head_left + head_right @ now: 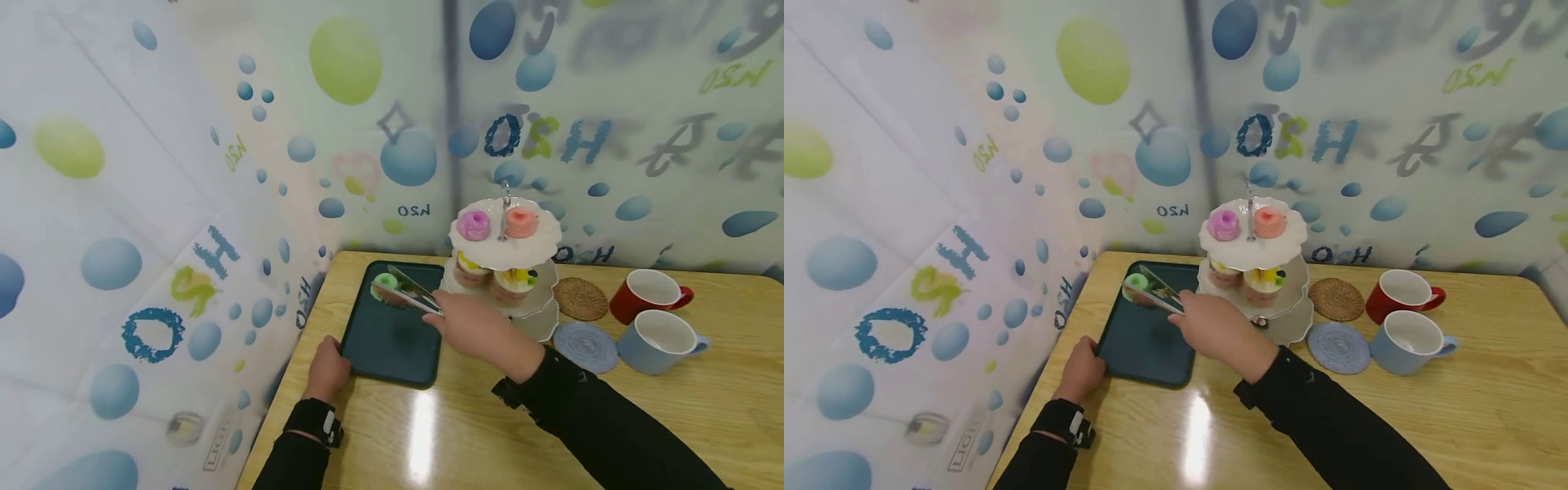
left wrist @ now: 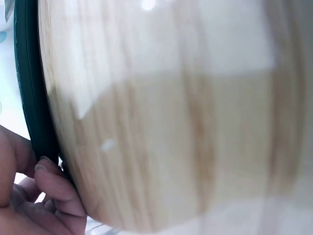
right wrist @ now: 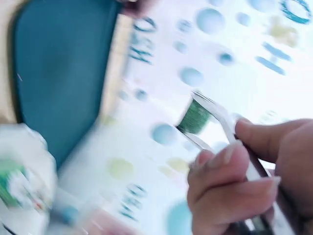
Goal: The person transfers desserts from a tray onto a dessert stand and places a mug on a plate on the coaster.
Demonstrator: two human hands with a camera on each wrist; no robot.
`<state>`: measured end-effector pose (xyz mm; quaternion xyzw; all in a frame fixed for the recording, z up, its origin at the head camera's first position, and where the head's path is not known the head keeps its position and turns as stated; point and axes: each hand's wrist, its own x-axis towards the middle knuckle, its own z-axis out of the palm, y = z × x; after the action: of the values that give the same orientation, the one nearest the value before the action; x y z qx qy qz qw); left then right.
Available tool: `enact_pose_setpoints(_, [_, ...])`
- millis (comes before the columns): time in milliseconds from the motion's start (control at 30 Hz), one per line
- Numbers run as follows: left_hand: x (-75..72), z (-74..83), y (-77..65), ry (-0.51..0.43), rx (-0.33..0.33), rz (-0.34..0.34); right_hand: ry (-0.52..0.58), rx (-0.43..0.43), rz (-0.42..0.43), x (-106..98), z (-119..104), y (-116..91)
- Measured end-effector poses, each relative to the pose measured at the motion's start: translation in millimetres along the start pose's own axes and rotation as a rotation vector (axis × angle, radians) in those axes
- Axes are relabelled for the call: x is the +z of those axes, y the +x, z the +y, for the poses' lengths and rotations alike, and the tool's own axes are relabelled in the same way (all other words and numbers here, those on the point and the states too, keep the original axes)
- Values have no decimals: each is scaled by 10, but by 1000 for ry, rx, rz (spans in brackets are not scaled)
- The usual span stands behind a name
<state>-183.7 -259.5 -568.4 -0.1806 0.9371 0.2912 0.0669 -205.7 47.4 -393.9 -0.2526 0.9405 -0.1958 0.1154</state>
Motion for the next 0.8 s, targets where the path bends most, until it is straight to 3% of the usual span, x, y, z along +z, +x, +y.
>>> enact_pose_setpoints(233, [3,2,-21,20,6,12,-57,-31,105,-530,29,-503])
enact_pose_setpoints(400, [-4,5,-34,28,27,9,-37,27,56,-876,165,-789])
enact_pose_setpoints(567, [-13,-13,-28,26,27,2,-42,74,29,-1076,389,-929])
enact_pose_setpoints(800, [6,-33,-19,3,33,-1,-107,93,13,-1208,660,-1000])
